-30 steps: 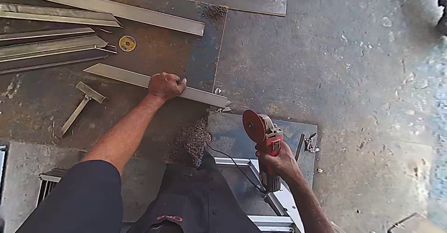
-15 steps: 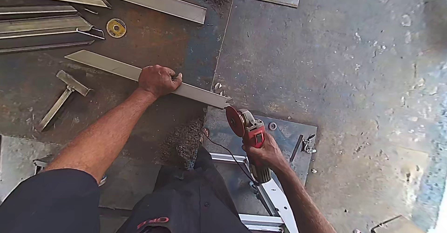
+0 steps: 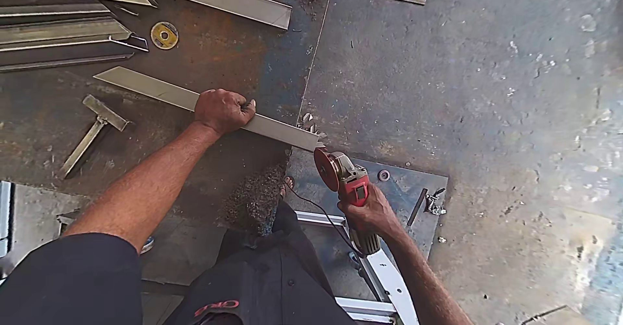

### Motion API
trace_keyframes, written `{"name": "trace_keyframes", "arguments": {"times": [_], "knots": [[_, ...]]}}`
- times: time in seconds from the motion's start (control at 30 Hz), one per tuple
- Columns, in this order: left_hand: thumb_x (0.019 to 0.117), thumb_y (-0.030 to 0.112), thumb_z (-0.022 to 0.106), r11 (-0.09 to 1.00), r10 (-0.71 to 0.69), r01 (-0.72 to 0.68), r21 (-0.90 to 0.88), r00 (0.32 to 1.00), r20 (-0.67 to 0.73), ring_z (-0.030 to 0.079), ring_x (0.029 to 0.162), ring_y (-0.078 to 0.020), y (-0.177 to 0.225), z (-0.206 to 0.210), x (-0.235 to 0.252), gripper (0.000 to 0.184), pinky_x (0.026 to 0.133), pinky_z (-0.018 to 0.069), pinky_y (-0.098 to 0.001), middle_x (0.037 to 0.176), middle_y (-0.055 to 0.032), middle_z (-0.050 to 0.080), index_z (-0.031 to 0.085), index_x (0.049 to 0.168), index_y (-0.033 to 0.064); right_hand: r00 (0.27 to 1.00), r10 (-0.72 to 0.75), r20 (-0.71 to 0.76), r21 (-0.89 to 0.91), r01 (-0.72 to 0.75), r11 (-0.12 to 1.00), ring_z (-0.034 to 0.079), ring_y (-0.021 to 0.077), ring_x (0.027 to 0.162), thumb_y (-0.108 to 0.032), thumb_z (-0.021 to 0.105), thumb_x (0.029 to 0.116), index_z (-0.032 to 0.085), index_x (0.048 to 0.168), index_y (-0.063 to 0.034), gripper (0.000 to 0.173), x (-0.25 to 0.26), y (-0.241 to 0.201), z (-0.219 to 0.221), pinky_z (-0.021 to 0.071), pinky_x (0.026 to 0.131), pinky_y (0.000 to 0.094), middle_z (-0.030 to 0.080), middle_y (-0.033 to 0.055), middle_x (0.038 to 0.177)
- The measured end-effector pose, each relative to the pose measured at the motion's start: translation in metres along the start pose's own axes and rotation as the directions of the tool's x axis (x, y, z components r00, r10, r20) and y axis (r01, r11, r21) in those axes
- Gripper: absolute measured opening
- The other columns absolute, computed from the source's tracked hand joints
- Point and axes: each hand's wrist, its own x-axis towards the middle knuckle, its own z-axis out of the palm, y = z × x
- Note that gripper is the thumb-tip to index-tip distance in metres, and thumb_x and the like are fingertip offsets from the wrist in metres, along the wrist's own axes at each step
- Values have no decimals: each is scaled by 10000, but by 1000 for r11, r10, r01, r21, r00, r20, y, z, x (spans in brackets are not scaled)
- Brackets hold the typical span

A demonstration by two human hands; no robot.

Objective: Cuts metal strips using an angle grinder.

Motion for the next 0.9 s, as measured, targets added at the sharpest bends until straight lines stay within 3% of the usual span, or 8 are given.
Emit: {"name": "trace_keyframes", "arguments": {"times": [0.9], "knots": [[995,511,363,1000,6,-7,-4,1000,-24,645,613,-355,-1,2,-1,583,534,424,-542,580,-142,571,475,605,93,1000,26,-11,-7,-26,1000,680,39,899,-522,832,638,612,1233,-97,763,0,-2,1,580,820,306,709,-26,990]]}}
